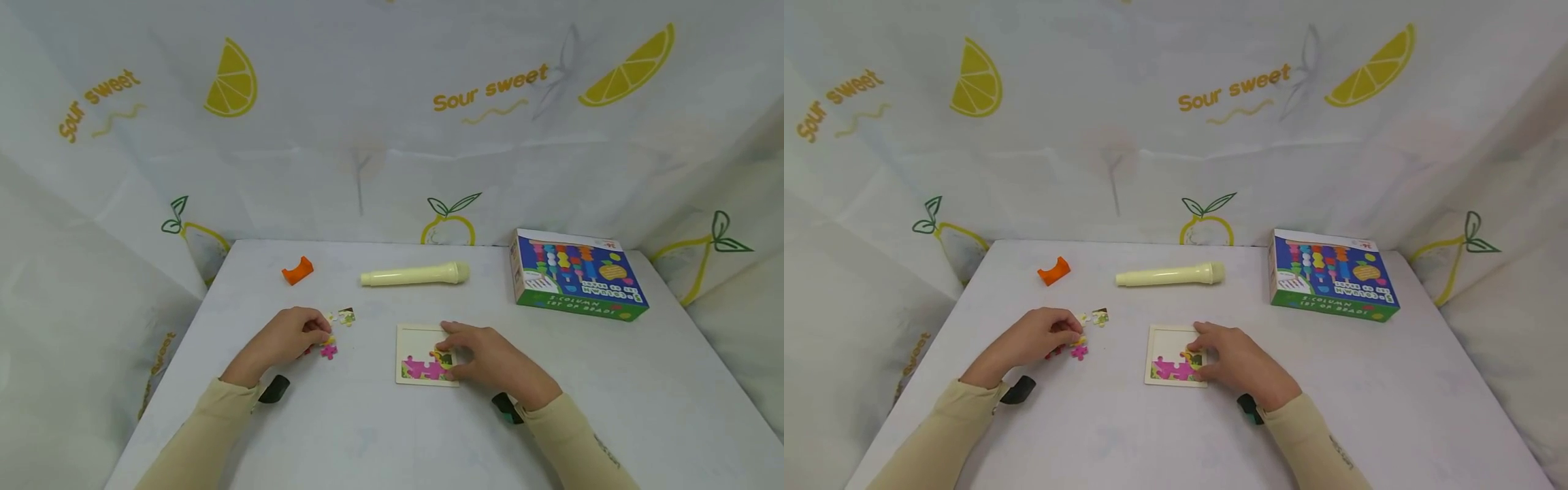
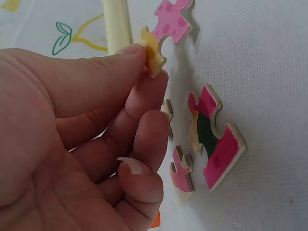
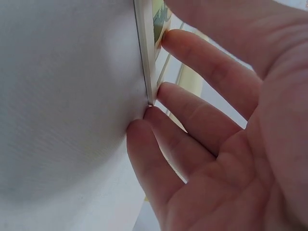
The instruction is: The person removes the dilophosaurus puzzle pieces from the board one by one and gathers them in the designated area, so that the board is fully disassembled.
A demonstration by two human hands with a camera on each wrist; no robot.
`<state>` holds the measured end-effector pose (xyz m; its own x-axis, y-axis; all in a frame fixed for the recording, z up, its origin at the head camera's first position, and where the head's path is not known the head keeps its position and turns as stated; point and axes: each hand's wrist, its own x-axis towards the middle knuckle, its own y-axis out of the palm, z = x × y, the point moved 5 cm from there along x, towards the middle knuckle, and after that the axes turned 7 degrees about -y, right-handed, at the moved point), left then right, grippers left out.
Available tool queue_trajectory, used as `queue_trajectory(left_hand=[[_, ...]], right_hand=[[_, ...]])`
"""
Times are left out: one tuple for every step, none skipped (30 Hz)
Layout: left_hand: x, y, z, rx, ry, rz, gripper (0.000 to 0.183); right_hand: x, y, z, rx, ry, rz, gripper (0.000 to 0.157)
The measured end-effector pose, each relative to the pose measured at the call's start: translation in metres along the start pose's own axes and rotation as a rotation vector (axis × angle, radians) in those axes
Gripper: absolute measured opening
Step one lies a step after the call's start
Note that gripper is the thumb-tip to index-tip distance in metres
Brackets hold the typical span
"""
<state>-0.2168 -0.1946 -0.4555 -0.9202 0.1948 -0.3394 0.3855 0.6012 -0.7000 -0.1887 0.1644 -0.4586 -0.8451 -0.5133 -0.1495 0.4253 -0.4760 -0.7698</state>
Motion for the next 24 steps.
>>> queue_trajectory(left_hand=[[0.0, 0.0, -0.001, 0.007, 0.0, -0.002, 0.004], [0.001, 0.0, -0.001, 0.012, 0.001, -0.005, 0.004], [0.001, 0.0, -0.002, 0.018, 0.004, -0.009, 0.005], [0.002, 0.001, -0.002, 0.024, 0.004, -0.014, 0.006], [0.004, 0.001, -0.003, 0.03, 0.0, -0.02, 0.006], [0.005, 0.001, -0.005, 0.036, -0.001, -0.027, 0.007], [0.006, 0.002, -0.007, 0.046, 0.0, -0.035, 0.009], [0.008, 0.003, -0.009, 0.051, 0.002, -0.039, 0.01], [0.011, 0.005, -0.013, 0.057, 0.006, -0.044, 0.01], [0.013, 0.008, -0.019, 0.063, 0.013, -0.045, 0.01], [0.015, 0.012, -0.025, 0.07, 0.025, -0.046, 0.01], [0.016, 0.016, -0.034, 0.071, 0.041, -0.038, 0.009], [0.018, 0.022, -0.044, 0.078, 0.065, -0.031, 0.008], [0.019, 0.028, -0.055, 0.081, 0.092, -0.023, 0.007], [0.021, 0.035, -0.066, 0.089, 0.12, -0.013, 0.006], [0.023, 0.042, -0.077, 0.096, 0.146, 0.001, 0.006], [0.024, 0.05, -0.088, 0.104, 0.175, 0.018, 0.005], [0.026, 0.058, -0.098, 0.109, 0.202, 0.036, 0.005], [0.029, 0.066, -0.107, 0.119, 0.231, 0.05, 0.006], [0.031, 0.074, -0.115, 0.12, 0.249, 0.07, 0.007], [0.034, 0.081, -0.123, 0.121, 0.262, 0.091, 0.008], [0.036, 0.087, -0.128, 0.12, 0.267, 0.111, 0.009], [0.039, 0.093, -0.133, 0.119, 0.269, 0.13, 0.01], [0.04, 0.098, -0.137, 0.116, 0.265, 0.146, 0.012]], right_hand=[[0.0, 0.0, -0.001, -0.001, -0.002, -0.001, 0.042], [-0.001, -0.001, -0.002, -0.003, -0.004, -0.001, 0.042], [-0.001, -0.001, -0.002, -0.002, -0.004, -0.001, 0.042], [-0.002, -0.001, -0.003, -0.001, -0.004, 0.0, 0.042], [-0.002, -0.001, -0.004, -0.001, -0.005, 0.0, 0.042], [-0.002, -0.002, -0.004, 0.0, -0.003, 0.001, 0.042], [-0.003, -0.002, -0.005, 0.001, -0.001, 0.004, 0.042], [-0.003, -0.002, -0.005, 0.003, 0.002, 0.006, 0.042], [-0.003, -0.002, -0.005, 0.005, 0.003, 0.008, 0.042], [-0.003, -0.002, -0.005, 0.006, 0.004, 0.009, 0.043], [-0.003, -0.002, -0.006, 0.006, 0.006, 0.01, 0.043], [-0.003, -0.003, -0.006, 0.006, 0.009, 0.011, 0.043], [-0.003, -0.003, -0.006, 0.006, 0.011, 0.011, 0.043], [-0.004, -0.003, -0.006, 0.005, 0.008, 0.012, 0.043], [-0.004, -0.003, -0.006, 0.005, 0.008, 0.011, 0.043], [-0.003, -0.003, -0.007, 0.005, 0.008, 0.01, 0.043], [-0.003, -0.003, -0.006, 0.007, 0.008, 0.009, 0.044], [-0.003, -0.003, -0.006, 0.009, 0.006, 0.008, 0.045], [-0.002, -0.002, -0.006, 0.012, 0.003, 0.007, 0.046], [-0.002, -0.002, -0.006, 0.014, 0.0, 0.006, 0.046], [-0.001, -0.002, -0.006, 0.017, -0.001, 0.003, 0.047], [0.0, -0.002, -0.005, 0.017, -0.006, 0.002, 0.048], [0.001, -0.001, -0.005, 0.02, -0.009, 0.002, 0.049], [0.001, -0.001, -0.004, 0.019, -0.012, 0.002, 0.053]])
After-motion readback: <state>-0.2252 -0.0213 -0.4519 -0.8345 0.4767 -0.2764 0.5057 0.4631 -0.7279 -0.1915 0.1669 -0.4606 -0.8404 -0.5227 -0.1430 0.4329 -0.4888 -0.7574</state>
